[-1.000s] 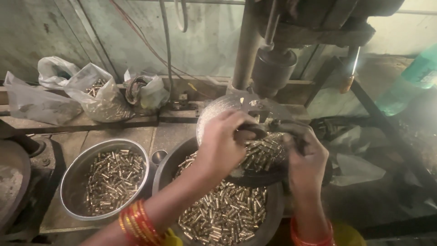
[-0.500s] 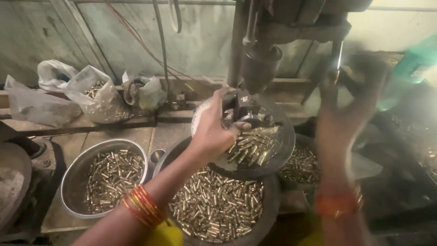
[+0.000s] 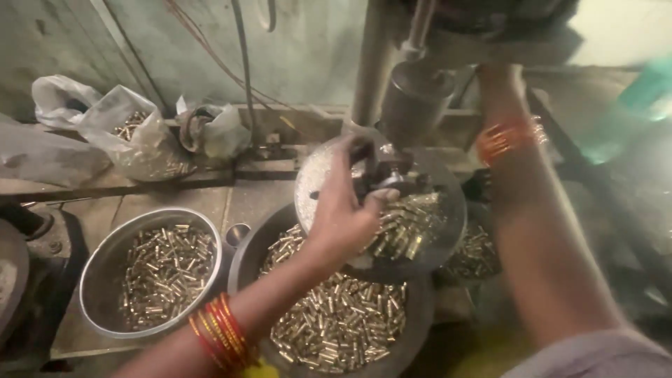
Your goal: Operating an industrial machine to process small metal parts, placing them into a fixture and sorting them.
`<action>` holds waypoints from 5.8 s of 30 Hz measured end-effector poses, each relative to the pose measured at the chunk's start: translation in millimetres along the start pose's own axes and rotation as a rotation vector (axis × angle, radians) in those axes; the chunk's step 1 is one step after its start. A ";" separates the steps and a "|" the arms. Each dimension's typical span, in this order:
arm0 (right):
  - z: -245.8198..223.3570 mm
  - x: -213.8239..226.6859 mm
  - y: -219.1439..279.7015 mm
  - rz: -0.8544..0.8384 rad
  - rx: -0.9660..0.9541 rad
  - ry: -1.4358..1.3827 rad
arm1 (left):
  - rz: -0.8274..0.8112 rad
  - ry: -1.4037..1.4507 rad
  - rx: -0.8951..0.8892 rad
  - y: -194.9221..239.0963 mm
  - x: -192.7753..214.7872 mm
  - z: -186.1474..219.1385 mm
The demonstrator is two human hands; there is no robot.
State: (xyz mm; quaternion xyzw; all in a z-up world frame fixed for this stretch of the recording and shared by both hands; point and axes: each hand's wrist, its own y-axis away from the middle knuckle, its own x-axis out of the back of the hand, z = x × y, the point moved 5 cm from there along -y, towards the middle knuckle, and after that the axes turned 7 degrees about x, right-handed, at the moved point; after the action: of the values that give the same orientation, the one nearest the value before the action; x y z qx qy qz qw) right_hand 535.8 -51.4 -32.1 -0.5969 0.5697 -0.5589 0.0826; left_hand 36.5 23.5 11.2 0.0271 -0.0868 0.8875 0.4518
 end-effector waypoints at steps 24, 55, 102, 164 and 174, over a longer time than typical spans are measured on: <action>-30.9 34.9 358.2 -0.482 -0.178 -0.385 | 0.004 -0.417 -0.410 12.8 -7.5 19.8; -313.5 216.5 259.5 0.121 0.056 -0.707 | -0.572 0.773 0.450 20.3 -10.1 -39.0; -93.4 70.6 62.4 0.081 0.164 0.048 | 0.159 -0.403 -0.371 16.5 7.1 18.1; -262.7 186.3 261.5 0.036 -0.158 -0.748 | 0.143 -0.404 -0.514 23.3 7.0 23.8; -268.9 193.2 261.3 0.042 -0.129 -0.654 | 0.135 -0.516 -0.373 13.4 1.4 26.8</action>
State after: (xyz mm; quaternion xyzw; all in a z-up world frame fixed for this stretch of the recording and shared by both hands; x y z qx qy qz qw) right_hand 124.6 -144.0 -16.4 -0.7368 0.5594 -0.2985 0.2347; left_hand 24.1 12.0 36.0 0.1618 -0.3613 0.8482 0.3520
